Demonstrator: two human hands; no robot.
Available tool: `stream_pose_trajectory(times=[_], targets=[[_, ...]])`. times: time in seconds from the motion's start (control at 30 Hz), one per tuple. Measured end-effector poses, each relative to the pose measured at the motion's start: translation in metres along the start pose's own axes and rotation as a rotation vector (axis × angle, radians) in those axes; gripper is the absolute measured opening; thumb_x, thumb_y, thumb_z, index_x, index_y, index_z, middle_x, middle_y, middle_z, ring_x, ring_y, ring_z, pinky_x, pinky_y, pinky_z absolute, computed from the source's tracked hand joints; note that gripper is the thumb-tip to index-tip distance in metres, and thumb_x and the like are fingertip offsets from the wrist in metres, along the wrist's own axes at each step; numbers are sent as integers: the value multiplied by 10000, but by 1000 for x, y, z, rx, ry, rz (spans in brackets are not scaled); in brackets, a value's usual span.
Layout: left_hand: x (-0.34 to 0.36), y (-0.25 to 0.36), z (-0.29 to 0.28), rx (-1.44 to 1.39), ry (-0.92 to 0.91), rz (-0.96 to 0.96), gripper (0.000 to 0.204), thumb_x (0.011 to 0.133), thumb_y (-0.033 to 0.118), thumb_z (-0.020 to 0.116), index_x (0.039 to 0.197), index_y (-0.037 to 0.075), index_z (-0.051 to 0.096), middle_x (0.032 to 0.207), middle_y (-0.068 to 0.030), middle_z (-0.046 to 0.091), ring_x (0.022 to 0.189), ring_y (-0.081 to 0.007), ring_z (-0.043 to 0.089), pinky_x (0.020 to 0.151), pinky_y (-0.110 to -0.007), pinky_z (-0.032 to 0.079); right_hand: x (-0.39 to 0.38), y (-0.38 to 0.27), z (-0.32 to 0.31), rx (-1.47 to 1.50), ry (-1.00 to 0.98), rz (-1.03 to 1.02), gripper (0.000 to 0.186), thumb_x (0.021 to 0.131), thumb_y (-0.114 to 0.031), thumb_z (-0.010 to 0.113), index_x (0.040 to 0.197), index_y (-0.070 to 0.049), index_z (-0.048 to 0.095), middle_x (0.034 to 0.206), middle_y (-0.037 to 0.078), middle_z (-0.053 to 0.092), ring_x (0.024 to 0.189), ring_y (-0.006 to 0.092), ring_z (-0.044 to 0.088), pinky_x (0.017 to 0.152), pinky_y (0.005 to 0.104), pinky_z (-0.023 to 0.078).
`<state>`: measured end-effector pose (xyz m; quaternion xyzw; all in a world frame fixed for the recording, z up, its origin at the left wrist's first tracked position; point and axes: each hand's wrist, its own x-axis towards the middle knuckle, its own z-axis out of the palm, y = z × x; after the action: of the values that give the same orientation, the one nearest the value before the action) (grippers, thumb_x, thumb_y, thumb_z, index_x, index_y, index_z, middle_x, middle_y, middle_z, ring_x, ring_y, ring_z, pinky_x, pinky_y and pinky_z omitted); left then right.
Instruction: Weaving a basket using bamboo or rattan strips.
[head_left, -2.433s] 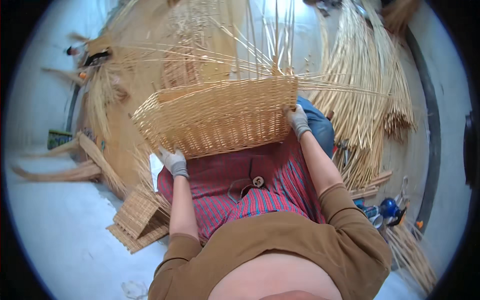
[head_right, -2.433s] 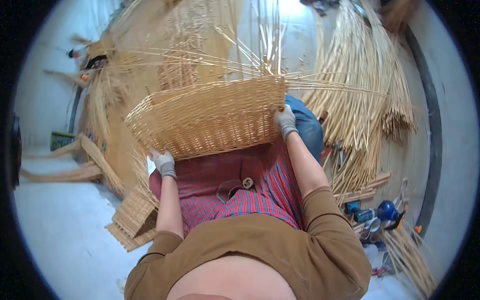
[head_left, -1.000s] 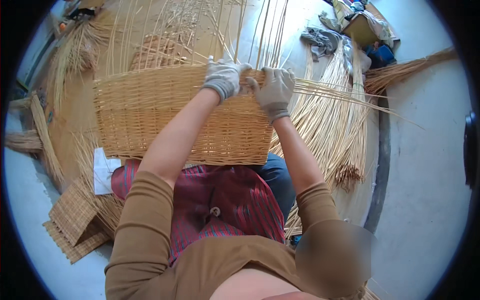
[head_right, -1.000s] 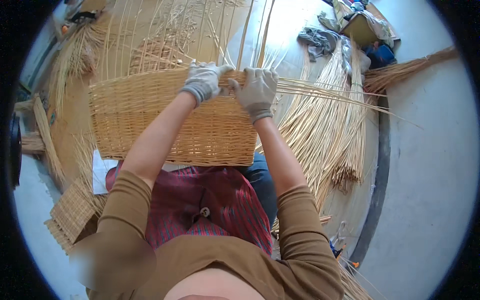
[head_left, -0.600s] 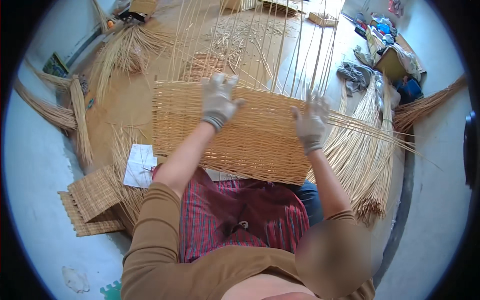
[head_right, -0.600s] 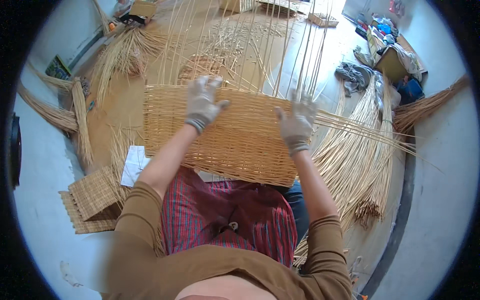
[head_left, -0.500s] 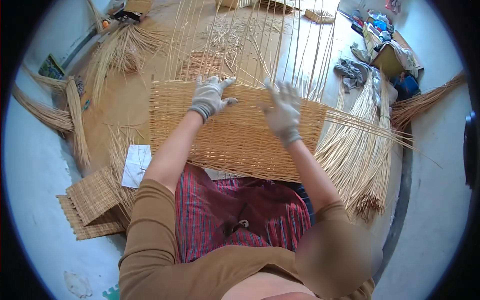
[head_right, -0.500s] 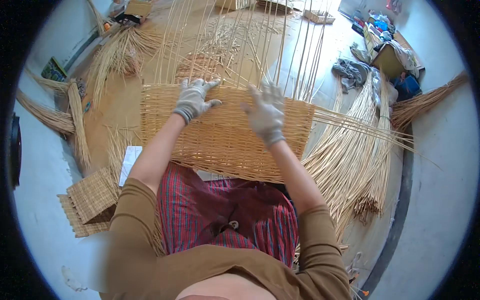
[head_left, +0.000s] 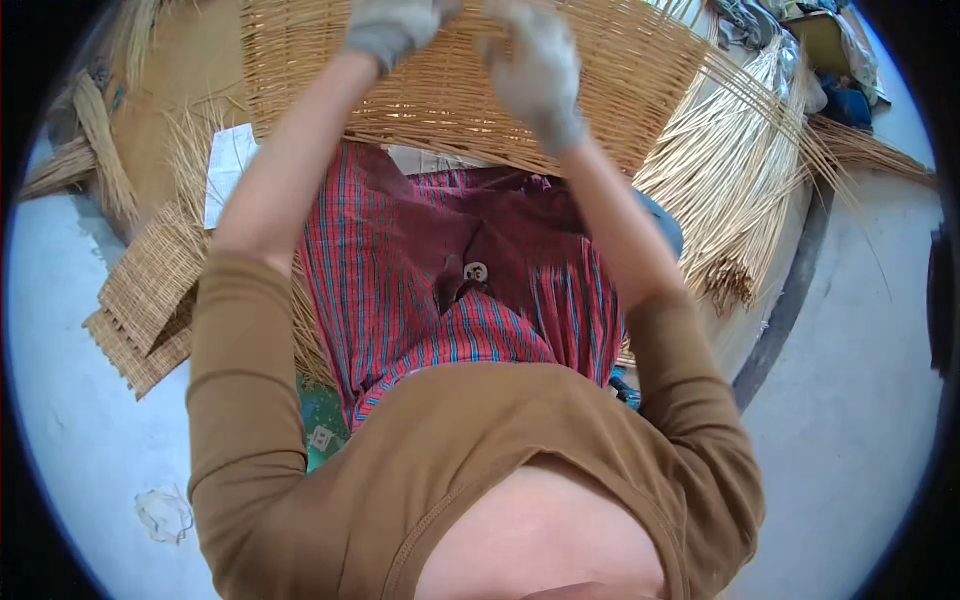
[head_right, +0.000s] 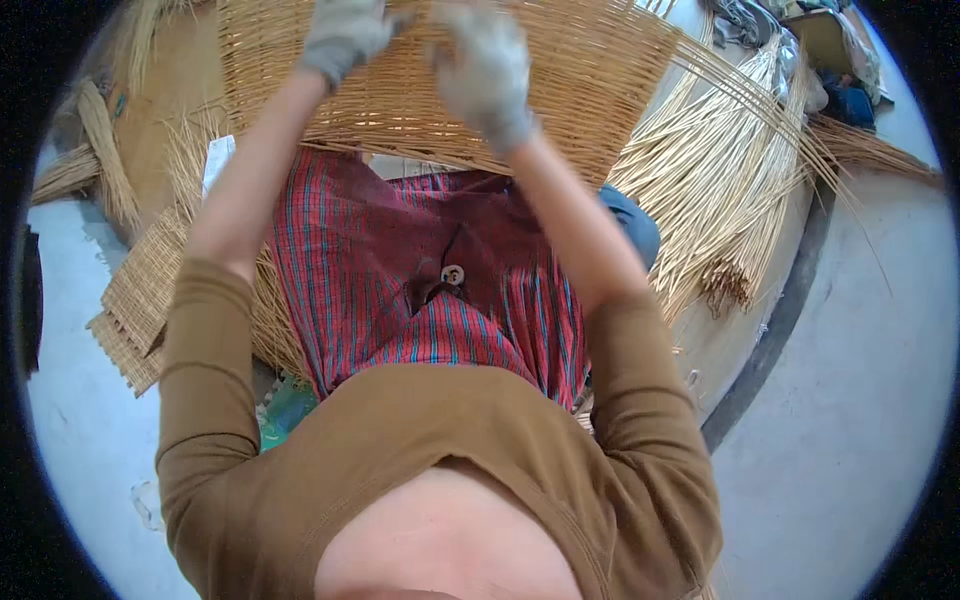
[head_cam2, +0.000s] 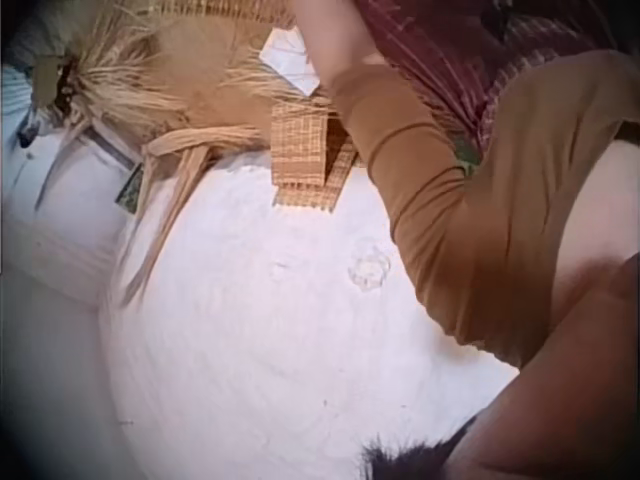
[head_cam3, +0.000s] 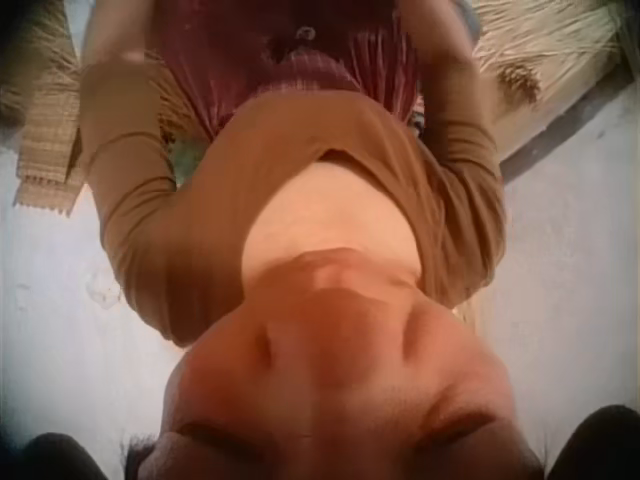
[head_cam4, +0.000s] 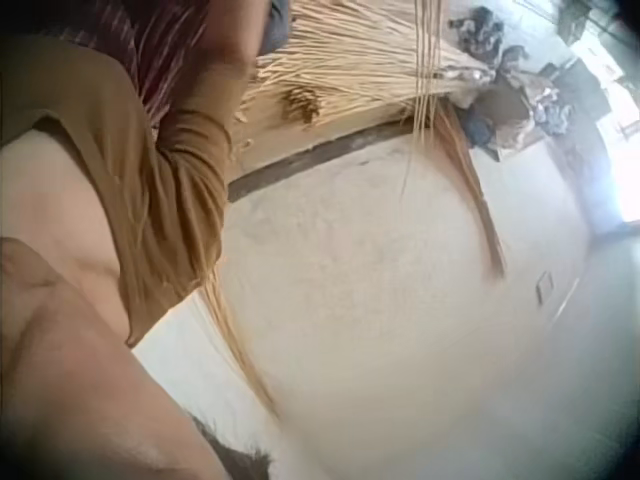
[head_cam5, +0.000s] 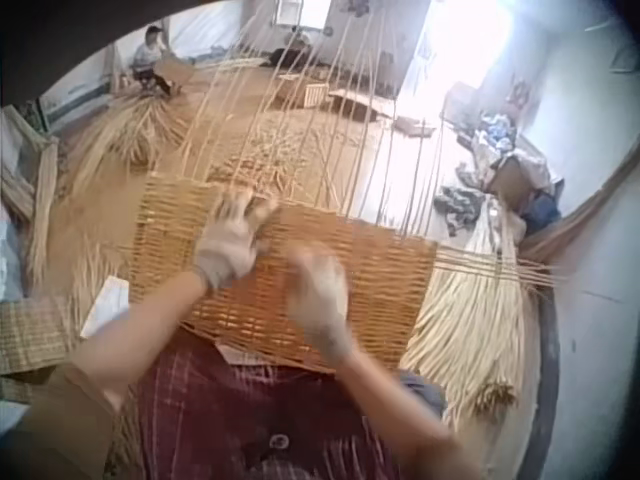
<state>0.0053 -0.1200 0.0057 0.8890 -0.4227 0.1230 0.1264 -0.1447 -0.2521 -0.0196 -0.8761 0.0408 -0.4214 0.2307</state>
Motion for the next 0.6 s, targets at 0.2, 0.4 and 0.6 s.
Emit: stream_pose_trajectory(times=[0.2, 0.4, 0.6], targets=[[-152, 32, 46, 2, -28, -49, 687, 846, 391, 807, 1483, 311, 560, 1660, -197, 323, 1438, -447, 420, 1152, -536, 419, -253, -44, 8, 58, -1534, 281, 337, 935, -390, 628, 1135, -150, 754, 1088, 181, 745, 1034, 381, 720, 882, 491, 576], [-202, 77, 45, -263, -271, -227, 476, 825, 261, 778, 1287, 185, 688, 1496, -236, 482, 1331, -466, 517, 1080, -512, 497, -341, -17, 23, -45, -1844, 317, 577, 930, -366, 605, 1487, -216, 573, 1402, 147, 659, 1269, 341, 655, 1034, 482, 549], [-205, 89, 58, -343, -108, -170, 443, 836, 307, 814, 1253, 204, 705, 1509, -188, 508, 1354, -403, 520, 1076, -501, 479, -344, -9, 35, 84, -1910, 227, 576, 876, -391, 678, 1383, -120, 643, 1433, 137, 635, 1345, 313, 586, 1074, 467, 493]])
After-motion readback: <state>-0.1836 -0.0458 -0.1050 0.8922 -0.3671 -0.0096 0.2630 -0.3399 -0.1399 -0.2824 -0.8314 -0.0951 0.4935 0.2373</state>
